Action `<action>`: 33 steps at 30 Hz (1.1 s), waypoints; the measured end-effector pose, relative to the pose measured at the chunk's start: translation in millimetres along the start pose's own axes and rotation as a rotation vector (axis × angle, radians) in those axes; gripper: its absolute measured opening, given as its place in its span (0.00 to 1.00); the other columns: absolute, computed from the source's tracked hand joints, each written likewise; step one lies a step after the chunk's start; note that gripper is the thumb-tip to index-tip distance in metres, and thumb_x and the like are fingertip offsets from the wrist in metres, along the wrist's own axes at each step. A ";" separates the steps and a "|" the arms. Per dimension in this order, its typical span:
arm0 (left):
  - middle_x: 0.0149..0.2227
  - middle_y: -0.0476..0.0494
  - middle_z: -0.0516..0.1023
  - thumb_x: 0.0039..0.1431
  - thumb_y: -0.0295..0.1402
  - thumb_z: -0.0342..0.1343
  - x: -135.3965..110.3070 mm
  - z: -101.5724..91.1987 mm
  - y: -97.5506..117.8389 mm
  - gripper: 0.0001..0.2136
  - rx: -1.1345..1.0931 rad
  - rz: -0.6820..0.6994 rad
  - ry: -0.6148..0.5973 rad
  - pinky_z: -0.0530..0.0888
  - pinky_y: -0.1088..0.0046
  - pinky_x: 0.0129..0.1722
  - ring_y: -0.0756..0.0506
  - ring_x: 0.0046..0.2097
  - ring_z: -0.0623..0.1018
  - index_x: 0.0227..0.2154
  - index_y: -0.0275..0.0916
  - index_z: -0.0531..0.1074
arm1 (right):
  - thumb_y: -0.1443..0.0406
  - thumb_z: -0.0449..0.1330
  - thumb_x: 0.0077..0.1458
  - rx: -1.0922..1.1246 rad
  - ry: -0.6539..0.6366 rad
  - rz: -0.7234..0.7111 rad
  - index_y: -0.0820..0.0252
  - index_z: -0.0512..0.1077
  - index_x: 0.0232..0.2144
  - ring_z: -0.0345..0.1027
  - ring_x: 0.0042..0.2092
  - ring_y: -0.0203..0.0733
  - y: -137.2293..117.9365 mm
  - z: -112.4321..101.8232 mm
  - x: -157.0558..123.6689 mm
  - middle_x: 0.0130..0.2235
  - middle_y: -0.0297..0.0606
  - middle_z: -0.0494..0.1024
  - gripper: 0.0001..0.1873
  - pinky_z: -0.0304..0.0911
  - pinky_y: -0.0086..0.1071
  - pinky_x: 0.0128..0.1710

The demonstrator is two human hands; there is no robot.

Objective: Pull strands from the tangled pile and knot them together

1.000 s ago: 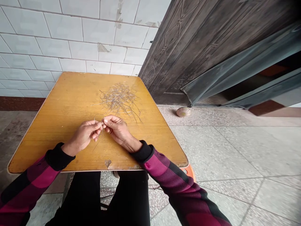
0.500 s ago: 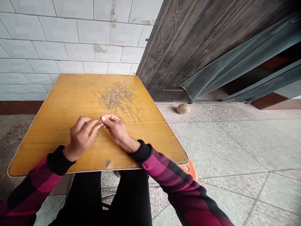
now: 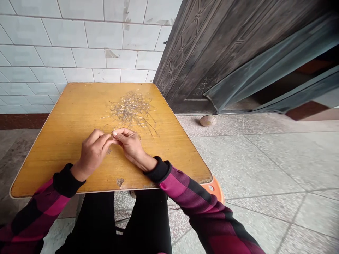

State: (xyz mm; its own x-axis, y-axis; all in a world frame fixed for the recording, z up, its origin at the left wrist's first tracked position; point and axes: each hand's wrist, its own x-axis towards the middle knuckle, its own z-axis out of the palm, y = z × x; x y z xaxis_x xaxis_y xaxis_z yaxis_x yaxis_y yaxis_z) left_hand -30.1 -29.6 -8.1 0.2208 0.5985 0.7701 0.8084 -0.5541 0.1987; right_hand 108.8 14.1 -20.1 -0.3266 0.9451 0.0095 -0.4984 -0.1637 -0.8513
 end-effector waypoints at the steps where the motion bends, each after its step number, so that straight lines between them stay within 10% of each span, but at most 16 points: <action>1: 0.29 0.47 0.69 0.61 0.29 0.54 0.1 0.4 -1.1 0.04 -0.011 0.003 0.003 0.68 0.73 0.31 0.49 0.30 0.70 0.34 0.37 0.73 | 0.58 0.72 0.37 0.004 0.000 0.008 0.59 0.74 0.23 0.65 0.27 0.30 0.5 -0.1 0.0 0.24 0.29 0.74 0.14 0.63 0.27 0.31; 10: 0.27 0.50 0.66 0.55 0.27 0.60 5.0 -1.8 -3.6 0.01 -0.340 -0.239 -0.019 0.65 0.76 0.27 0.52 0.27 0.67 0.31 0.37 0.76 | 0.61 0.73 0.34 0.116 -0.040 0.026 0.58 0.76 0.23 0.65 0.30 0.30 3.5 -1.0 0.2 0.27 0.28 0.75 0.12 0.61 0.28 0.36; 20: 0.24 0.51 0.67 0.51 0.34 0.62 11.7 -1.6 -10.5 0.06 -0.999 -0.713 -0.317 0.58 0.77 0.17 0.56 0.18 0.63 0.28 0.37 0.78 | 0.61 0.72 0.39 0.059 -0.091 -0.008 0.57 0.76 0.23 0.63 0.29 0.30 0.6 -2.2 -0.8 0.25 0.27 0.73 0.10 0.60 0.30 0.39; 33: 0.25 0.52 0.69 0.53 0.32 0.61 1.8 5.6 -7.8 0.05 -0.911 -0.690 -0.136 0.61 0.76 0.21 0.55 0.23 0.64 0.25 0.38 0.75 | 0.57 0.70 0.41 -0.219 -0.068 -0.137 0.58 0.75 0.22 0.61 0.27 0.30 -3.8 -2.8 1.9 0.24 0.29 0.71 0.12 0.59 0.28 0.31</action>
State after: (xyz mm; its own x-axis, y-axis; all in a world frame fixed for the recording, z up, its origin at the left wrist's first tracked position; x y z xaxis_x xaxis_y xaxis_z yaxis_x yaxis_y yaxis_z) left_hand -33.0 -20.9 -11.6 -0.0136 0.9639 0.2661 0.0977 -0.2636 0.9597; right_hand 112.3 17.3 -18.3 -0.3247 0.9319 0.1617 -0.3585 0.0370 -0.9328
